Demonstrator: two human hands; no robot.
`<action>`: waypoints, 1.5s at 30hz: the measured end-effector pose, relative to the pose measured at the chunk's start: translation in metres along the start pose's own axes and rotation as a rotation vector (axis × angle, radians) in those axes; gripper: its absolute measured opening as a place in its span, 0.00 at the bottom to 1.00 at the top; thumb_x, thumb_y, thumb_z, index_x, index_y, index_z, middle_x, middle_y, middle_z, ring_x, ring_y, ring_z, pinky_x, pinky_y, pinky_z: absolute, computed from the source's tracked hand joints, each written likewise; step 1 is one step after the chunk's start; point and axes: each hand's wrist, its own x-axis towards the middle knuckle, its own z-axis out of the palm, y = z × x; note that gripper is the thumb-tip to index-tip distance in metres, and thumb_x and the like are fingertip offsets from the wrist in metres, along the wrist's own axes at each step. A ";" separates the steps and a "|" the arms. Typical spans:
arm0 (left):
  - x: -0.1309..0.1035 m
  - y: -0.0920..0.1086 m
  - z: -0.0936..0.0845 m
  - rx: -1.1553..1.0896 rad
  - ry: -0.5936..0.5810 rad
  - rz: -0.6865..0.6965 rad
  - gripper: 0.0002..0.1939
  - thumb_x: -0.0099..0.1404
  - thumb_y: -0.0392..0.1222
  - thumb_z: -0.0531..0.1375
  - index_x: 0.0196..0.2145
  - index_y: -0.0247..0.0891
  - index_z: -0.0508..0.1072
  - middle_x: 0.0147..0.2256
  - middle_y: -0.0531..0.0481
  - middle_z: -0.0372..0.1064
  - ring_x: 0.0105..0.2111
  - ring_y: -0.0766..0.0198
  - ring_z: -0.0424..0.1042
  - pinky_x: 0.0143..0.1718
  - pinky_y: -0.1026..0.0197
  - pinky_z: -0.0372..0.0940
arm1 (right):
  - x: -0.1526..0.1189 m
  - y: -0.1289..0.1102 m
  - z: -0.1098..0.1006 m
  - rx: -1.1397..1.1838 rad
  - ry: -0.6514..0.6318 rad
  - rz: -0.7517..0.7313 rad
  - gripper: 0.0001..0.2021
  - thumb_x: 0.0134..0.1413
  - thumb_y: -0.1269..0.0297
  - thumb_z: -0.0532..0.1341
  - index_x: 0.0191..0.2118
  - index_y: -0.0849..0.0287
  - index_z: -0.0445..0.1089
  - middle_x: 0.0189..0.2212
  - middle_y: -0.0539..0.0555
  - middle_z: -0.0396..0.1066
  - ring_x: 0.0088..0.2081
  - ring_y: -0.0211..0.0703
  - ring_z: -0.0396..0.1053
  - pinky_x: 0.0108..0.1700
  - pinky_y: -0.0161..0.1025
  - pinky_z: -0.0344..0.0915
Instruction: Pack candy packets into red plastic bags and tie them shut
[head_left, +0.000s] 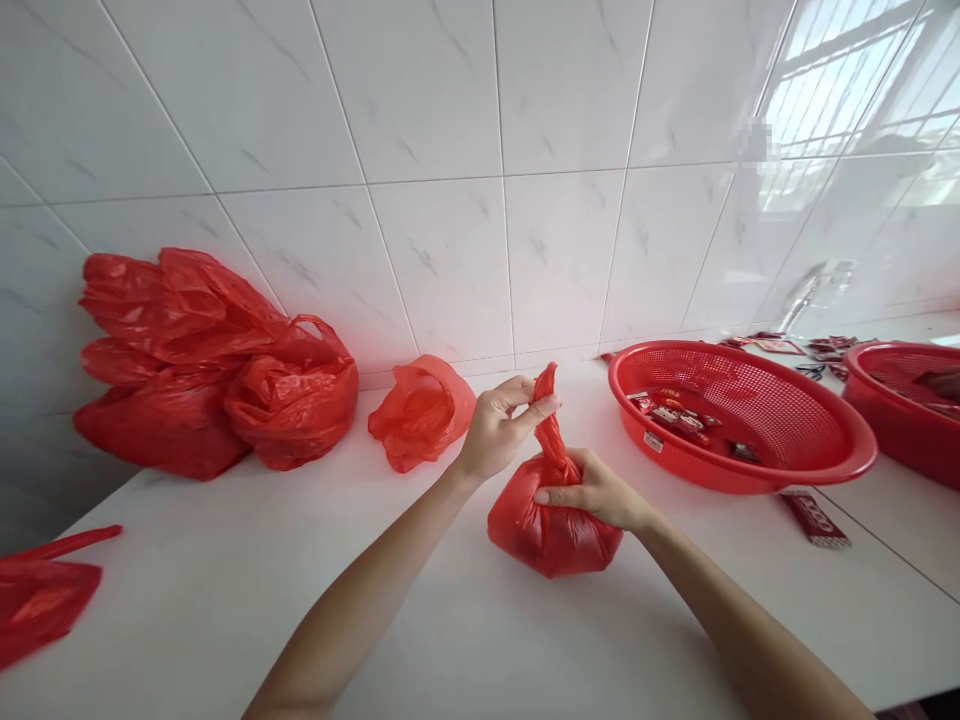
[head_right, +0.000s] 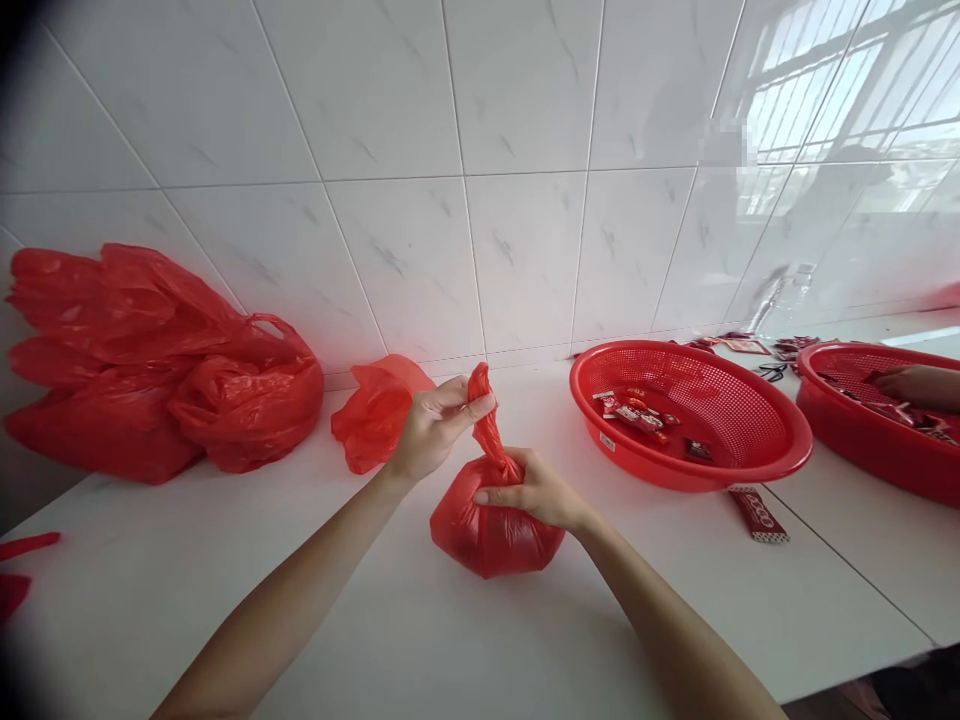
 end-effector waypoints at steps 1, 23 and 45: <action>0.001 -0.001 -0.002 -0.008 0.013 -0.009 0.19 0.64 0.55 0.65 0.23 0.39 0.74 0.28 0.51 0.67 0.31 0.63 0.66 0.39 0.57 0.66 | 0.000 0.000 0.002 0.012 -0.004 0.007 0.17 0.49 0.54 0.73 0.34 0.62 0.73 0.29 0.51 0.73 0.31 0.42 0.70 0.37 0.41 0.69; -0.004 0.002 -0.001 0.014 -0.051 0.029 0.16 0.66 0.51 0.64 0.25 0.40 0.76 0.31 0.49 0.72 0.35 0.62 0.70 0.42 0.56 0.66 | -0.002 0.002 0.007 -0.122 -0.001 -0.138 0.19 0.59 0.49 0.66 0.45 0.60 0.78 0.42 0.58 0.80 0.45 0.53 0.77 0.51 0.51 0.72; -0.009 0.000 -0.003 0.061 -0.069 0.046 0.15 0.67 0.50 0.63 0.26 0.40 0.77 0.32 0.49 0.73 0.36 0.62 0.72 0.42 0.57 0.68 | -0.003 0.003 0.009 -0.089 -0.027 -0.057 0.18 0.56 0.48 0.67 0.32 0.61 0.75 0.27 0.52 0.75 0.29 0.42 0.70 0.35 0.41 0.70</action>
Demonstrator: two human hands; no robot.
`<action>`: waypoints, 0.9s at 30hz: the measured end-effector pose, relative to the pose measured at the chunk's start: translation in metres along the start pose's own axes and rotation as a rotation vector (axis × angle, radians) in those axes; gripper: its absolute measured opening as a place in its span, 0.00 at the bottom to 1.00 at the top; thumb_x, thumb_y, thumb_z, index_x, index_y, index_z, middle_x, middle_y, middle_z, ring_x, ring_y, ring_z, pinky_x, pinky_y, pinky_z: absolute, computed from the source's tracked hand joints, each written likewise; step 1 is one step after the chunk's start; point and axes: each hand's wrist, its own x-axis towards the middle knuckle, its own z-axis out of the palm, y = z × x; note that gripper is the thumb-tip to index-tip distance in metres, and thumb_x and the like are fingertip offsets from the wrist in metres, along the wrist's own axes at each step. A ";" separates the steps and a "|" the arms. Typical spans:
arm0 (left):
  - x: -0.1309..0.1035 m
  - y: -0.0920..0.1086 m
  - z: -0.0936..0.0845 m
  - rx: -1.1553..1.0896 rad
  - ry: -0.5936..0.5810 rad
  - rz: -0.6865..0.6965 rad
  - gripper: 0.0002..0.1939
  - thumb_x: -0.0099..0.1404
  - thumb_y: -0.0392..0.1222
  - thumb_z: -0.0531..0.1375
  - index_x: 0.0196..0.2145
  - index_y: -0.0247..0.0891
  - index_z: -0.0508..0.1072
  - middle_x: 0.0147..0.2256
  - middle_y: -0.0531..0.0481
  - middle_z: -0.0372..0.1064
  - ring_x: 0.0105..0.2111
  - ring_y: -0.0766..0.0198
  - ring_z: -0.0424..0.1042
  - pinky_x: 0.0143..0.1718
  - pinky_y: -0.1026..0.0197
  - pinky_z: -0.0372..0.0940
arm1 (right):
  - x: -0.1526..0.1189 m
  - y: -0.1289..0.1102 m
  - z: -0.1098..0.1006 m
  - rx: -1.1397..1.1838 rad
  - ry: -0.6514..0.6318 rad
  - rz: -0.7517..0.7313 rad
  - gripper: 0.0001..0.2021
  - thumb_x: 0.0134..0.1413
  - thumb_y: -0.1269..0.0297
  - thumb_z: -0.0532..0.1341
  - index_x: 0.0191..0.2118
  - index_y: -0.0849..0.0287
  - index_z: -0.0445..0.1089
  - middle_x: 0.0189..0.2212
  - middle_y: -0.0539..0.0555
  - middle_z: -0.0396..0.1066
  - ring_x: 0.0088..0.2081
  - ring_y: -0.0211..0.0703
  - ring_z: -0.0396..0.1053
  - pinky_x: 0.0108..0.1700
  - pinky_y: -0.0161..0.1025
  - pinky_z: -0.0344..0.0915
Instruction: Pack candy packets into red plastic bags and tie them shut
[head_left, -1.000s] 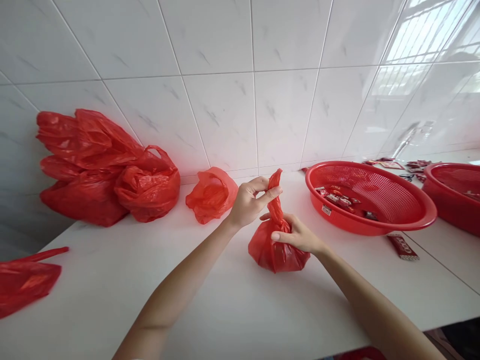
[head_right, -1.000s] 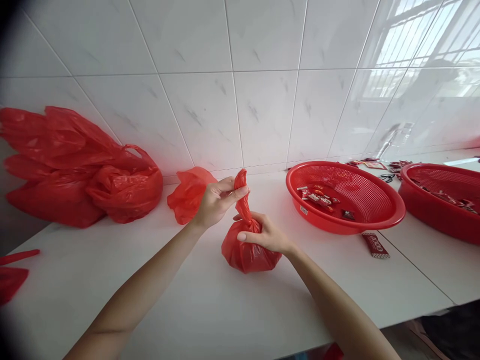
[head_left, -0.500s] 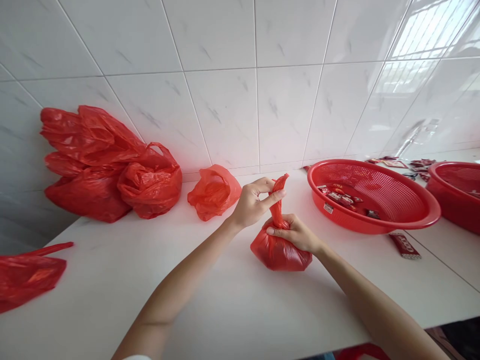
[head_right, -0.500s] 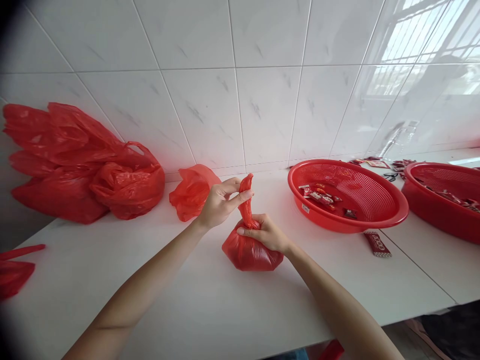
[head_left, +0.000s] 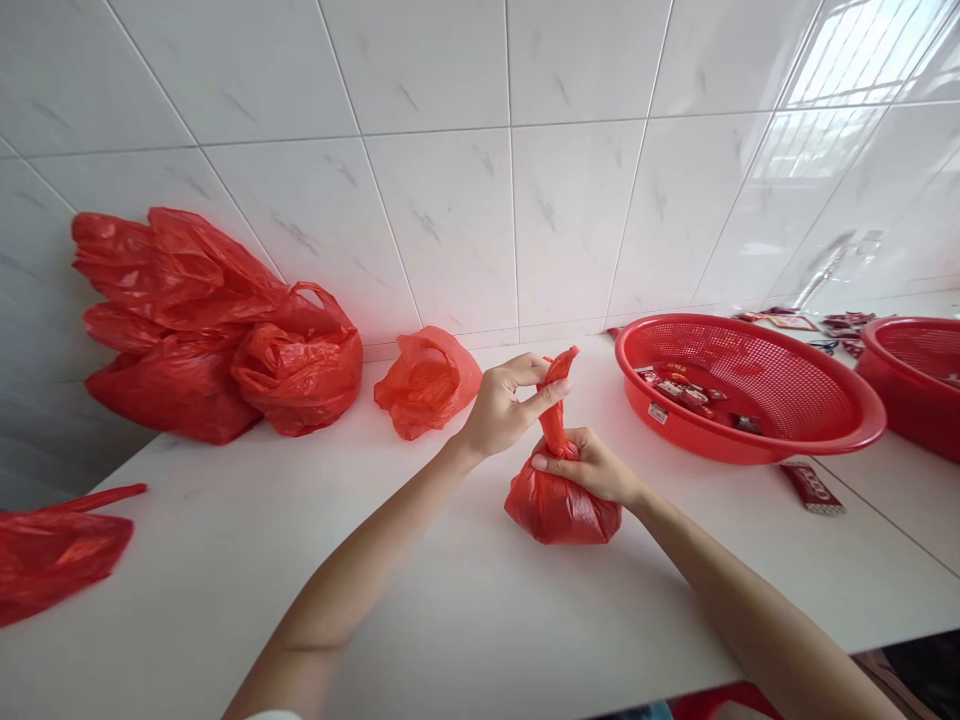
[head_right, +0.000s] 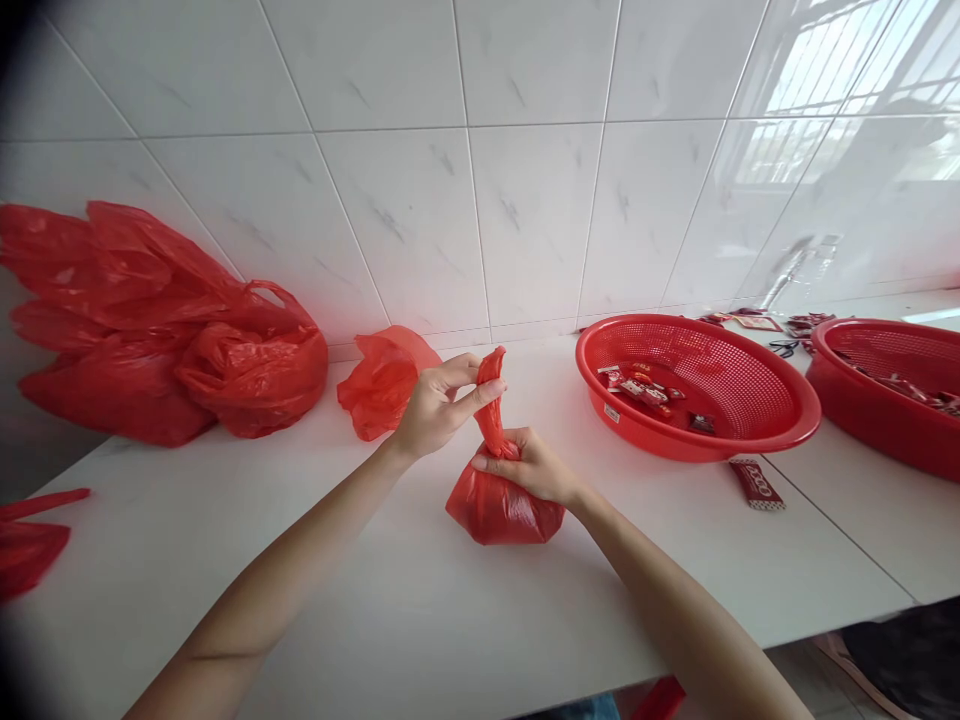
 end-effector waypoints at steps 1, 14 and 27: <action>0.000 0.001 -0.001 0.002 0.004 0.003 0.15 0.67 0.49 0.63 0.26 0.40 0.77 0.32 0.50 0.73 0.35 0.62 0.72 0.42 0.57 0.68 | 0.000 0.000 -0.001 -0.024 0.004 -0.029 0.18 0.55 0.48 0.68 0.34 0.61 0.76 0.30 0.54 0.76 0.32 0.44 0.72 0.37 0.42 0.70; -0.004 0.012 -0.007 0.129 -0.017 0.039 0.13 0.67 0.49 0.63 0.29 0.40 0.79 0.35 0.48 0.74 0.39 0.60 0.73 0.46 0.56 0.68 | -0.005 -0.011 -0.001 -0.223 0.331 -0.207 0.17 0.63 0.49 0.61 0.30 0.58 0.70 0.25 0.49 0.69 0.28 0.40 0.65 0.33 0.38 0.64; -0.019 -0.042 -0.038 0.447 -0.165 -0.133 0.12 0.67 0.51 0.62 0.34 0.42 0.81 0.36 0.50 0.72 0.36 0.62 0.73 0.42 0.60 0.70 | -0.001 -0.002 -0.006 -0.090 0.453 -0.347 0.11 0.64 0.54 0.63 0.41 0.52 0.81 0.39 0.55 0.77 0.41 0.47 0.73 0.40 0.42 0.70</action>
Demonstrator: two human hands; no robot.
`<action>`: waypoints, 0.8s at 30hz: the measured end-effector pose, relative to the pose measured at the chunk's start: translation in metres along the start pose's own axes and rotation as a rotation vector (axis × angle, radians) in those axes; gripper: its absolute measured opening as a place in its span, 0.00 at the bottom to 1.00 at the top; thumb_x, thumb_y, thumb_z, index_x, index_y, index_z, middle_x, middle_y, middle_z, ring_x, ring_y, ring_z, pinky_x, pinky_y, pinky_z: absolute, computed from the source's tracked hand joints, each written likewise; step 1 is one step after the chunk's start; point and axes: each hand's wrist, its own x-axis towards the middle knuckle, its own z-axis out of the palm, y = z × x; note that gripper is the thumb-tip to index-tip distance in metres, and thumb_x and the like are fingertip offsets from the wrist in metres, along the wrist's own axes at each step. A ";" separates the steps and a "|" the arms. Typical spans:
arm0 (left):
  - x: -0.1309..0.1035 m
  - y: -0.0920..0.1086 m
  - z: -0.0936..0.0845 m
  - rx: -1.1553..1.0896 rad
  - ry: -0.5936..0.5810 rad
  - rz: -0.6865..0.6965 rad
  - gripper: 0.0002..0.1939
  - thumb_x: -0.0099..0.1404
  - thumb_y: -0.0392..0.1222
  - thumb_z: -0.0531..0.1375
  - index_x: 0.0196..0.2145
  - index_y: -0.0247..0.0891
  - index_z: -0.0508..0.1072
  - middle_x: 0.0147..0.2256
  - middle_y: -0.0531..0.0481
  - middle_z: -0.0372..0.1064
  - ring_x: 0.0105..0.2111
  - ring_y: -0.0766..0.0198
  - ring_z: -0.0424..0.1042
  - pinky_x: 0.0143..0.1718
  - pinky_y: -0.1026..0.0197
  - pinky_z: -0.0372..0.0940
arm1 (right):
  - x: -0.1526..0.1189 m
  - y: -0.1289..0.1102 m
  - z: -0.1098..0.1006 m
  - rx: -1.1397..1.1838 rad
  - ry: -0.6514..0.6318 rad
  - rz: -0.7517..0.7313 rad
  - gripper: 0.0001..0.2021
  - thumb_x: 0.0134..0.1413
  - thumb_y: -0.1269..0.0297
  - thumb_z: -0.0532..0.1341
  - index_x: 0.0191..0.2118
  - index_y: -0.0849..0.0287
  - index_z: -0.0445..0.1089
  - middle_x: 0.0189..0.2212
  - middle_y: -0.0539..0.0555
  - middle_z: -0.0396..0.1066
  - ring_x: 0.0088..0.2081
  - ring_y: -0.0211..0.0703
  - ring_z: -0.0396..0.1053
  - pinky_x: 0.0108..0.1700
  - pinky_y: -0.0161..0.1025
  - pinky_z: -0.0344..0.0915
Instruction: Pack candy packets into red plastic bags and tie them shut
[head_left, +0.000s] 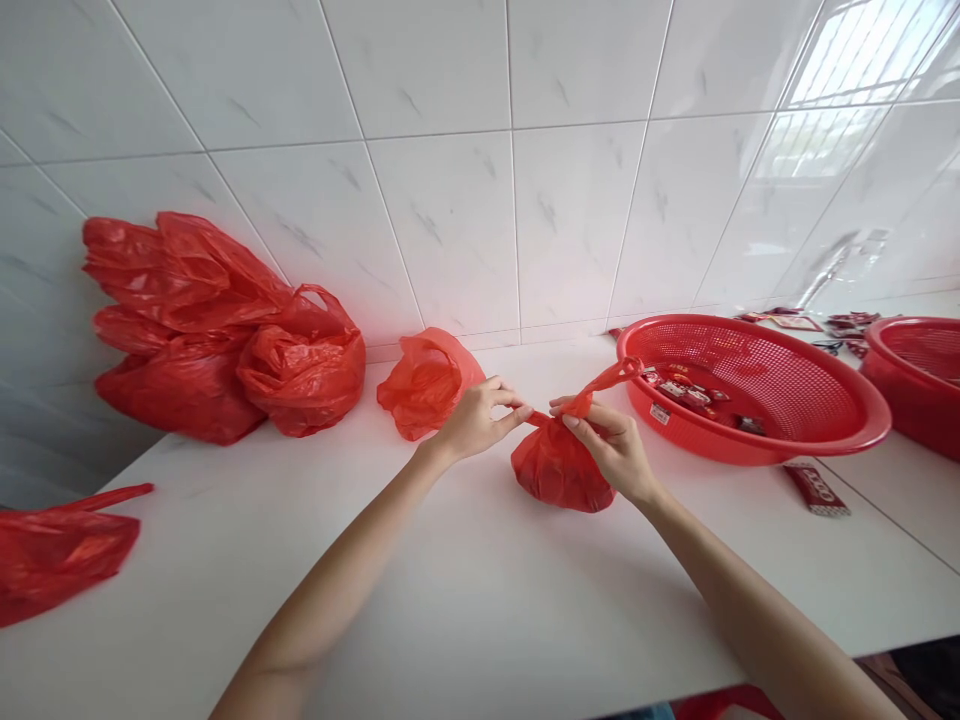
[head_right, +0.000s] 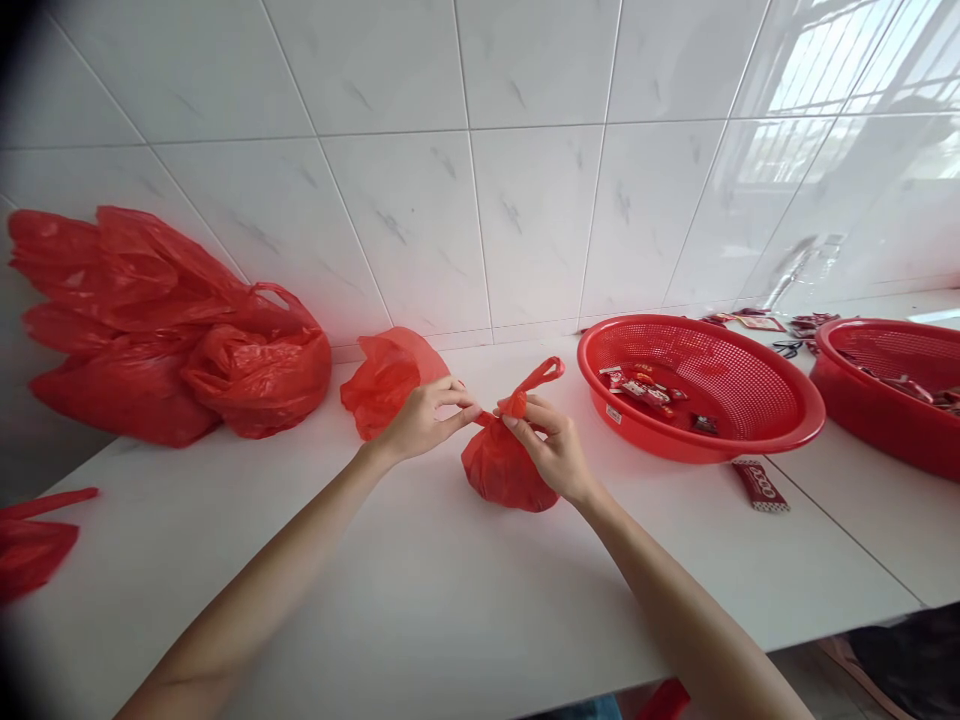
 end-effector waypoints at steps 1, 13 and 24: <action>0.000 -0.003 0.000 -0.008 -0.001 -0.003 0.13 0.67 0.52 0.62 0.33 0.42 0.81 0.35 0.50 0.72 0.36 0.62 0.73 0.41 0.60 0.70 | 0.000 0.001 -0.001 0.019 -0.010 0.011 0.11 0.64 0.53 0.63 0.40 0.51 0.81 0.41 0.56 0.77 0.42 0.47 0.73 0.41 0.42 0.71; 0.000 -0.016 0.001 -0.036 -0.027 -0.019 0.24 0.66 0.64 0.59 0.30 0.40 0.79 0.34 0.49 0.71 0.35 0.62 0.71 0.38 0.60 0.66 | 0.002 -0.006 -0.007 0.061 -0.079 0.072 0.10 0.61 0.53 0.65 0.37 0.50 0.83 0.46 0.57 0.77 0.51 0.52 0.73 0.51 0.47 0.71; 0.002 -0.014 -0.001 -0.064 -0.013 -0.091 0.26 0.64 0.66 0.59 0.28 0.39 0.74 0.38 0.47 0.71 0.37 0.60 0.71 0.39 0.59 0.67 | 0.004 -0.008 -0.007 0.123 -0.124 0.121 0.12 0.62 0.53 0.64 0.37 0.53 0.81 0.40 0.54 0.80 0.45 0.49 0.75 0.50 0.45 0.70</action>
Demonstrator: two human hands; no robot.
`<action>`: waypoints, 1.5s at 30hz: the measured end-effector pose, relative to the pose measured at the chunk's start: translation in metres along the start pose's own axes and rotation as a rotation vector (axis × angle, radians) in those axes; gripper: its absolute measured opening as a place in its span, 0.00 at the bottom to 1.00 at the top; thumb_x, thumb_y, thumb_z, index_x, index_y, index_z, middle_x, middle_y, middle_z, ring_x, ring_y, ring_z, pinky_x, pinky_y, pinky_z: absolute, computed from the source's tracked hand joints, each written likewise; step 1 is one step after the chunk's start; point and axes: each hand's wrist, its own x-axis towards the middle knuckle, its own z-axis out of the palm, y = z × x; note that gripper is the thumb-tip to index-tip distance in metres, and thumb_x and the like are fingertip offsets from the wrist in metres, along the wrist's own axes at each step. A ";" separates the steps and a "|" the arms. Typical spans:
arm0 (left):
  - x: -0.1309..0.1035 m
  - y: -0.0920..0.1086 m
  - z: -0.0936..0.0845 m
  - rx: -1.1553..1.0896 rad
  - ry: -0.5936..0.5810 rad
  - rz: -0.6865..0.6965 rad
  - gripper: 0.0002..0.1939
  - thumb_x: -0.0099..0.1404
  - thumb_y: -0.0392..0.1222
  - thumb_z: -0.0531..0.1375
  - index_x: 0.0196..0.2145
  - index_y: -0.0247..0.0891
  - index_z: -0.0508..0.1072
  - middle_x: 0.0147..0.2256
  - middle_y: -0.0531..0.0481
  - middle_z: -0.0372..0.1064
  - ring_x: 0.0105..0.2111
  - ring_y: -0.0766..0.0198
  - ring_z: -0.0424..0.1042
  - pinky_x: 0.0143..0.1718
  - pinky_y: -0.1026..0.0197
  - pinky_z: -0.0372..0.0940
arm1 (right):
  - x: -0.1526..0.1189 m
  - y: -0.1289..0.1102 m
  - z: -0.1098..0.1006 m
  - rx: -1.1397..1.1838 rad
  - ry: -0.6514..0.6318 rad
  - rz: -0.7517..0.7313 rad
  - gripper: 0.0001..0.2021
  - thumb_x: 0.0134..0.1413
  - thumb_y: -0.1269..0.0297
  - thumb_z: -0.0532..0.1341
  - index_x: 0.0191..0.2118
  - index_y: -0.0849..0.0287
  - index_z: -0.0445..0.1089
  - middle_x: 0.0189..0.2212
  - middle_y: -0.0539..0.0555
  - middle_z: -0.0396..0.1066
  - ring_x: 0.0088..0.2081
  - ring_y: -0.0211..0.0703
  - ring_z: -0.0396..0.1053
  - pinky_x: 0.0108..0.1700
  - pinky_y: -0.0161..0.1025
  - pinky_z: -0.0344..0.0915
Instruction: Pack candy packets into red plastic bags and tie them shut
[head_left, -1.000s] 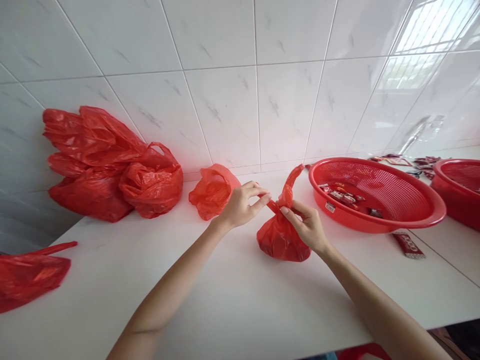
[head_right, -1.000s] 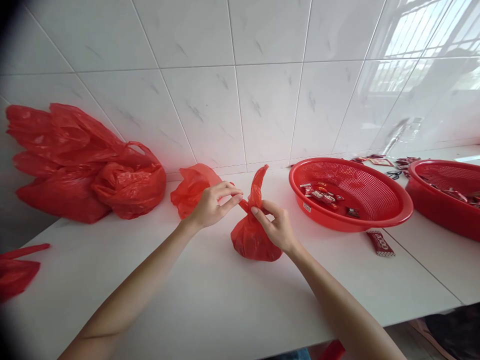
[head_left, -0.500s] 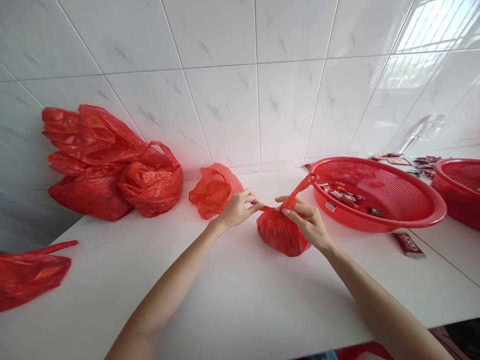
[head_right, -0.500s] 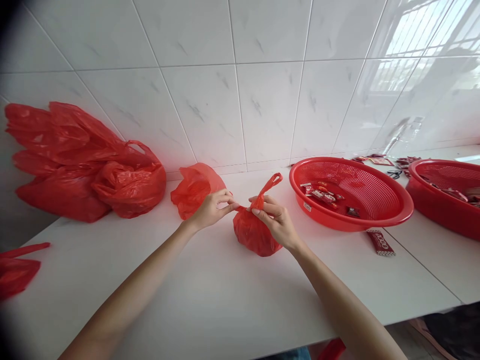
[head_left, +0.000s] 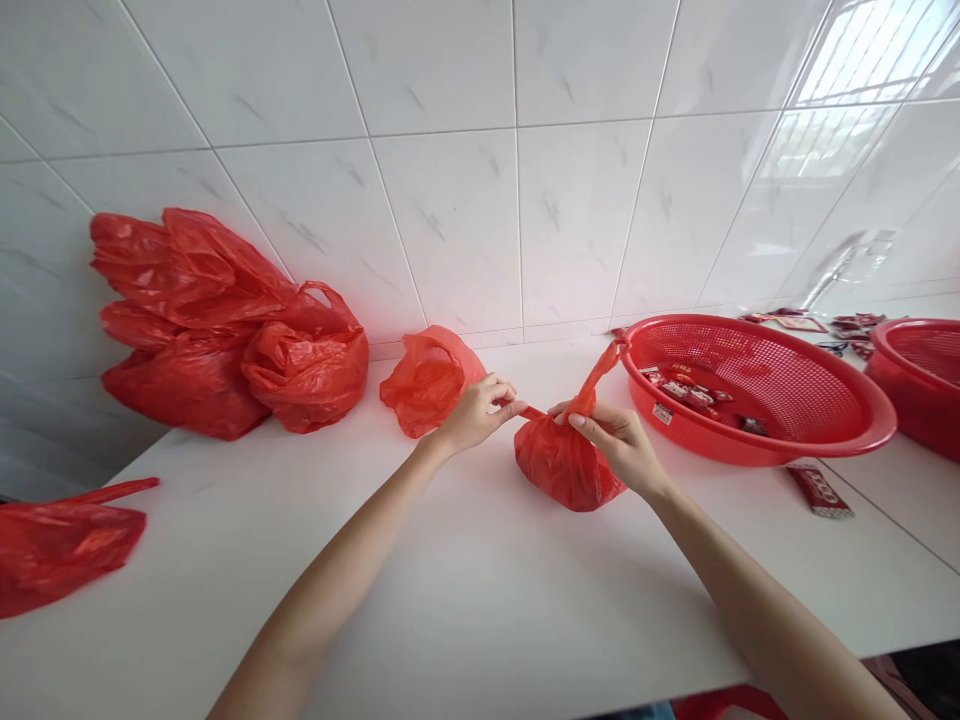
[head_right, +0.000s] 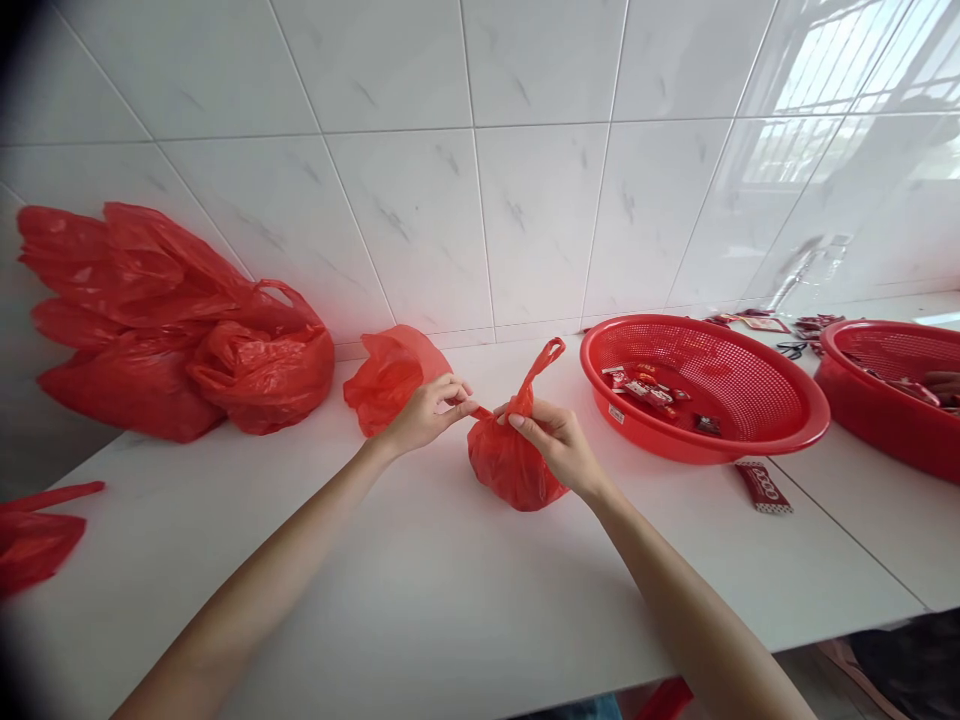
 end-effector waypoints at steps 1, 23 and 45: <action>0.000 0.001 -0.001 -0.020 0.006 -0.014 0.25 0.63 0.66 0.60 0.27 0.39 0.73 0.38 0.47 0.71 0.36 0.61 0.71 0.38 0.59 0.67 | 0.000 0.000 0.000 -0.003 -0.002 0.006 0.12 0.63 0.53 0.63 0.36 0.53 0.80 0.40 0.54 0.80 0.44 0.49 0.75 0.49 0.45 0.70; 0.010 0.050 -0.022 -0.327 0.025 0.120 0.12 0.55 0.40 0.69 0.38 0.37 0.79 0.36 0.48 0.77 0.31 0.65 0.73 0.35 0.59 0.71 | -0.003 -0.004 0.006 -0.075 -0.005 0.084 0.14 0.57 0.52 0.67 0.42 0.56 0.77 0.37 0.54 0.79 0.36 0.47 0.75 0.40 0.44 0.73; -0.007 0.050 0.005 -0.402 0.054 -0.101 0.24 0.58 0.50 0.69 0.49 0.39 0.74 0.52 0.42 0.73 0.45 0.56 0.76 0.49 0.52 0.71 | -0.004 -0.002 0.011 -0.128 0.042 0.021 0.17 0.52 0.54 0.71 0.44 0.57 0.75 0.32 0.51 0.75 0.29 0.40 0.68 0.35 0.41 0.70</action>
